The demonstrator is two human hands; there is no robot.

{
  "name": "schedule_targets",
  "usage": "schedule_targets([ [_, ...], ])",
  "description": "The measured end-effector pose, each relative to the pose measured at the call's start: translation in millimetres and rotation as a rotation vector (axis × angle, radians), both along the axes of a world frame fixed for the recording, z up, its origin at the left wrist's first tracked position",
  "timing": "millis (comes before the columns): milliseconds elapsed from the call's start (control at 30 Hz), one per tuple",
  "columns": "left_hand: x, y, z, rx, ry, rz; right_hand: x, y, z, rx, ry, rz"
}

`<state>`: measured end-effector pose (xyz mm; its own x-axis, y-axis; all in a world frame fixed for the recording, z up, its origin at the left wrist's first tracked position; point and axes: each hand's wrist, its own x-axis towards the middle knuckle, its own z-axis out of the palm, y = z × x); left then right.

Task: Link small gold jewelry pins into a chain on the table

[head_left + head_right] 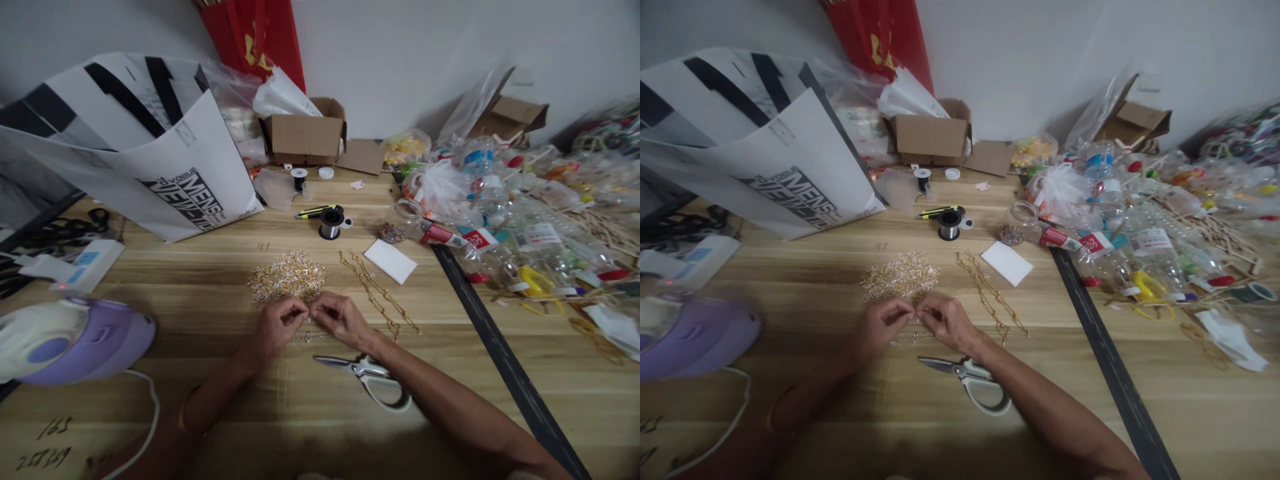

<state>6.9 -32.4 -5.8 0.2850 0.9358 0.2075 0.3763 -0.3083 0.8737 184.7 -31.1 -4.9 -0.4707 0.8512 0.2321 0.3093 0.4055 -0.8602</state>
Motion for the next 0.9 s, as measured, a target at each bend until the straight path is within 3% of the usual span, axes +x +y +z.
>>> schedule_targets([
  [167, -2, -1, 3.1, 0.273, 0.14, -0.064, -1, 0, -0.8, 0.028, -0.019, 0.021],
  [500, -7, -4, 7.5, 0.654, 0.444, -0.116, 0, 0, -2.5, 0.092, -0.071, 0.038],
  [700, -8, -1, -1.2, 0.926, 0.475, -0.152, 1, 1, -0.8, 0.071, -0.108, 0.054],
  [900, -11, 1, -6.5, 0.898, 0.473, -0.216, 1, 1, -0.8, 0.033, -0.13, 0.032],
])
